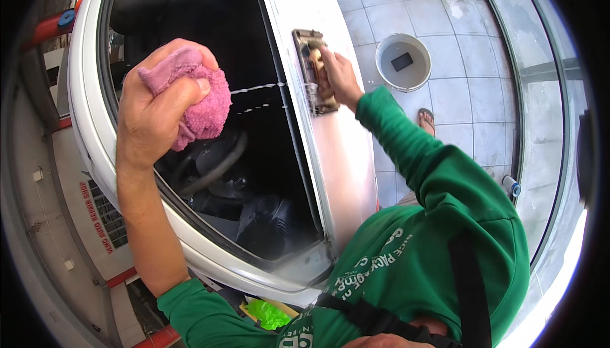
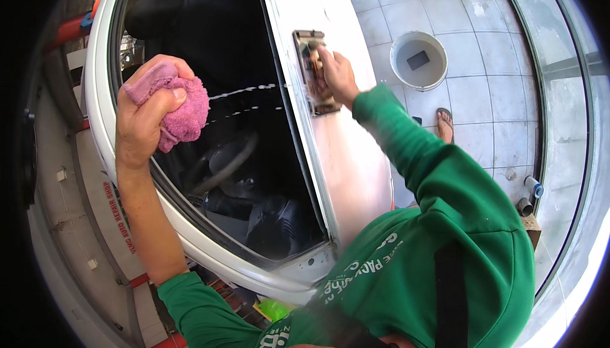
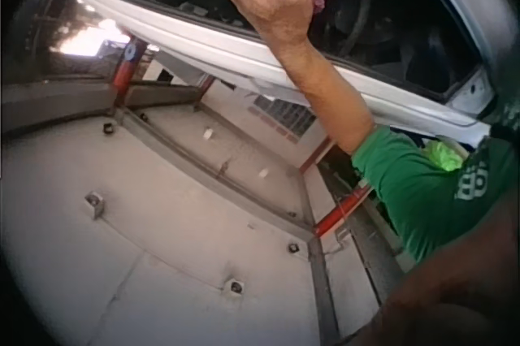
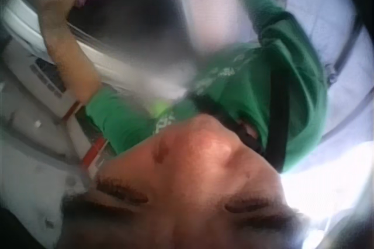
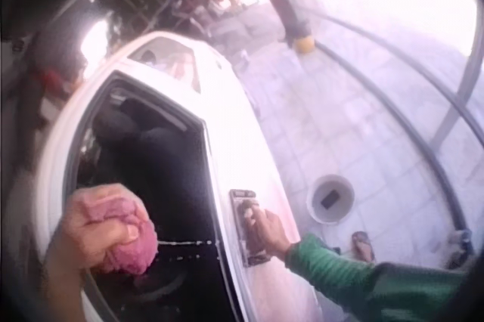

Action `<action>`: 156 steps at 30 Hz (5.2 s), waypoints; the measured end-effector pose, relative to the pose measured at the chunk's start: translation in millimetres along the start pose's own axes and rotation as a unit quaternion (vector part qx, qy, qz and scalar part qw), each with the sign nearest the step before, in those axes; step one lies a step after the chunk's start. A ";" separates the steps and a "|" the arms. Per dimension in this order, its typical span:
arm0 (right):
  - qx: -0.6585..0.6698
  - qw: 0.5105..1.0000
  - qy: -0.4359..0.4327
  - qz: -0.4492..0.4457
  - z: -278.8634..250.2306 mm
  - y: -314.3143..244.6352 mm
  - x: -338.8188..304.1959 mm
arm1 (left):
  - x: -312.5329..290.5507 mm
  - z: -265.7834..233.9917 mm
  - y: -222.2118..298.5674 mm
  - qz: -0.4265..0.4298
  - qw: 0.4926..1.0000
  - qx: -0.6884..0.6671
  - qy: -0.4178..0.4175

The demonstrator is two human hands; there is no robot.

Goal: The person sands a pink primer patch on a white car door using a sanding block and sandpaper. They wipe the surface with a cloth, change sandpaper sheets, and continue sanding the area.

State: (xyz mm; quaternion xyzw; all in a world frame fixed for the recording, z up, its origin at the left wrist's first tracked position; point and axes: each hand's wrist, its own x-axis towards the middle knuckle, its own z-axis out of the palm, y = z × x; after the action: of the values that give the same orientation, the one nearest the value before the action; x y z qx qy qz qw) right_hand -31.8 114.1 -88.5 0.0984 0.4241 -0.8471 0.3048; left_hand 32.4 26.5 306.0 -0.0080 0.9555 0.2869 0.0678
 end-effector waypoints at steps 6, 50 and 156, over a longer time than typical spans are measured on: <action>-0.024 0.998 -0.001 0.051 -21.7 48.5 -109.9 | -21.1 -20.1 -12.3 0.018 0.980 0.194 -0.031; -0.158 0.984 -0.068 -0.048 -39.4 46.1 -104.8 | -9.4 -2.1 22.0 -0.034 0.997 0.067 -0.020; -0.108 0.989 -0.076 -0.068 -14.0 -83.8 121.7 | 13.7 -12.2 -2.7 0.068 0.989 0.069 -0.108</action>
State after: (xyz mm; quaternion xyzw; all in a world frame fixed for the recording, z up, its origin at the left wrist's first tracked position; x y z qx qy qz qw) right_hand -180.0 110.3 -93.8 -0.0292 0.4945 -0.8199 0.2869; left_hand 17.4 17.9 312.8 0.0925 0.9585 0.2231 0.1512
